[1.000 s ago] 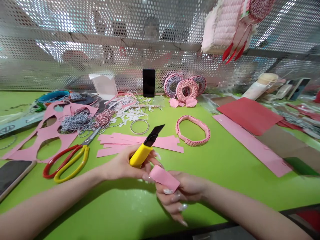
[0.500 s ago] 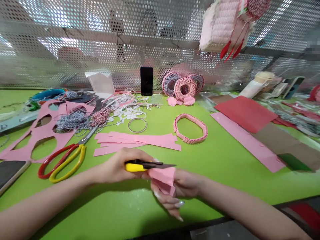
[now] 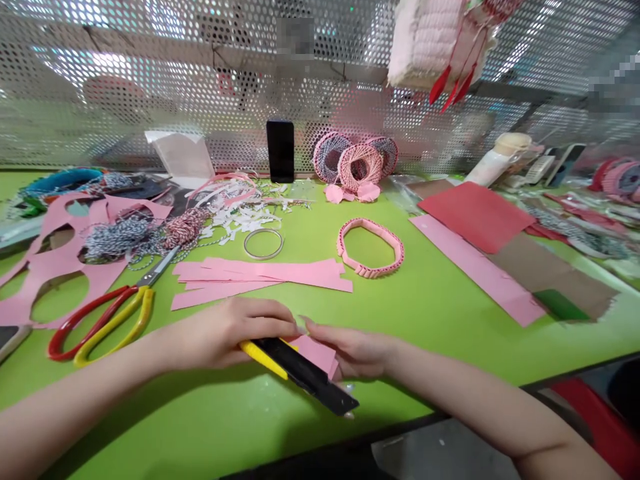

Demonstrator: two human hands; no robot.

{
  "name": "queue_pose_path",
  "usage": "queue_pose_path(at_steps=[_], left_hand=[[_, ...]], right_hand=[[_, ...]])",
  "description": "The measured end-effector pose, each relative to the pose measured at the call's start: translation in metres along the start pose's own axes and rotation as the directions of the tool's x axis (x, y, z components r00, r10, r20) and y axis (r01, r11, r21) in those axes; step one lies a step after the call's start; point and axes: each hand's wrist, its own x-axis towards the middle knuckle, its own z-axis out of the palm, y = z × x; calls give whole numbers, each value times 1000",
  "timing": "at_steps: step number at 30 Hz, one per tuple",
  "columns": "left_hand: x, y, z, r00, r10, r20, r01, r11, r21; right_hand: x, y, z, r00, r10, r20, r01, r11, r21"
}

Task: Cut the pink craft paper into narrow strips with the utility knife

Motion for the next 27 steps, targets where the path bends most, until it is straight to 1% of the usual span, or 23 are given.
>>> queue_pose_path(at_steps=[3, 6, 9, 16, 22, 27], left_hand=[[1, 2, 0, 999, 33, 18, -34, 998, 58], [0, 2, 0, 996, 84, 15, -86, 988, 126], [-2, 2, 1, 994, 106, 25, -108, 975, 193], [0, 6, -1, 989, 108, 97, -128, 964, 233], [2, 13, -2, 986, 84, 141, -123, 948, 294], [3, 16, -1, 984, 101, 150, -147, 930, 336]], right_hand=[[-1, -2, 1, 999, 3, 51, -3, 1000, 7], [-4, -4, 3, 999, 6, 42, -7, 1000, 21], [-7, -7, 5, 999, 10, 34, -12, 999, 35], [-9, -15, 10, 999, 38, 18, -39, 998, 40], [-7, -15, 13, 999, 38, -36, -38, 999, 7], [-5, -14, 14, 999, 49, -13, -50, 998, -28]])
